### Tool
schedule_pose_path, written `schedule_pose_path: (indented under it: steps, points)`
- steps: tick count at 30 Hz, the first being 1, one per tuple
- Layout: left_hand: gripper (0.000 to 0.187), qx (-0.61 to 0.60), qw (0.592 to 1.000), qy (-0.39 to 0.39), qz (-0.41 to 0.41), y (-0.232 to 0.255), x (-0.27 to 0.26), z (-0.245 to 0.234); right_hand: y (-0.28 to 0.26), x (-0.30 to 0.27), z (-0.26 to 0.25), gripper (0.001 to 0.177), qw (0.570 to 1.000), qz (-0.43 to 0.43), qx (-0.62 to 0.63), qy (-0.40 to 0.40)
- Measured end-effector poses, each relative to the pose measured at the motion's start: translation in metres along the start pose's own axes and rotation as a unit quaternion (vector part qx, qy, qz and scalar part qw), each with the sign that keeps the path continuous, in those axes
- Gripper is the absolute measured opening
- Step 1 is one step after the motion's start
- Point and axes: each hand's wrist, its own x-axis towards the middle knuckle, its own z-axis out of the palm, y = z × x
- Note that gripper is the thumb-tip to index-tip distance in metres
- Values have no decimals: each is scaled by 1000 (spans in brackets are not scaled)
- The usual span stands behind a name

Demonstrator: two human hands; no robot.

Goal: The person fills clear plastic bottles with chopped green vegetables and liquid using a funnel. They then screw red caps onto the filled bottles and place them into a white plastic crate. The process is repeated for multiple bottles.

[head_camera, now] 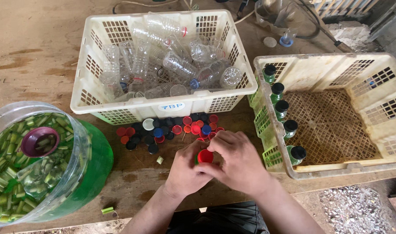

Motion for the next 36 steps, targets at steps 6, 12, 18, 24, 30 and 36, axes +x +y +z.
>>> schedule_pose_path:
  steps: [6, 12, 18, 24, 30, 36]
  points:
    - [34, -61, 988, -111, 84, 0, 2, -8, 7, -11, -4, 43, 996, -66, -66, 4]
    - [21, -5, 1000, -3, 12, -1, -5, 25, 4, -20, 17, 43, 987, 87, -137, 14]
    - [29, -82, 995, -50, -12, -10, -7, 15, 6, -24, 6, 44, 996, 12, -93, 4]
    - [49, -132, 974, -161, 92, -10, 0, 1, 7, -23, -10, 41, 995, -55, -86, 19]
    - [49, -110, 986, -123, 24, -13, -11, 21, 11, -32, -11, 44, 998, -33, -56, 15]
    - [42, 37, 998, 44, -10, -13, -18, 49, 3, -34, 0, 51, 985, 126, -116, -12]
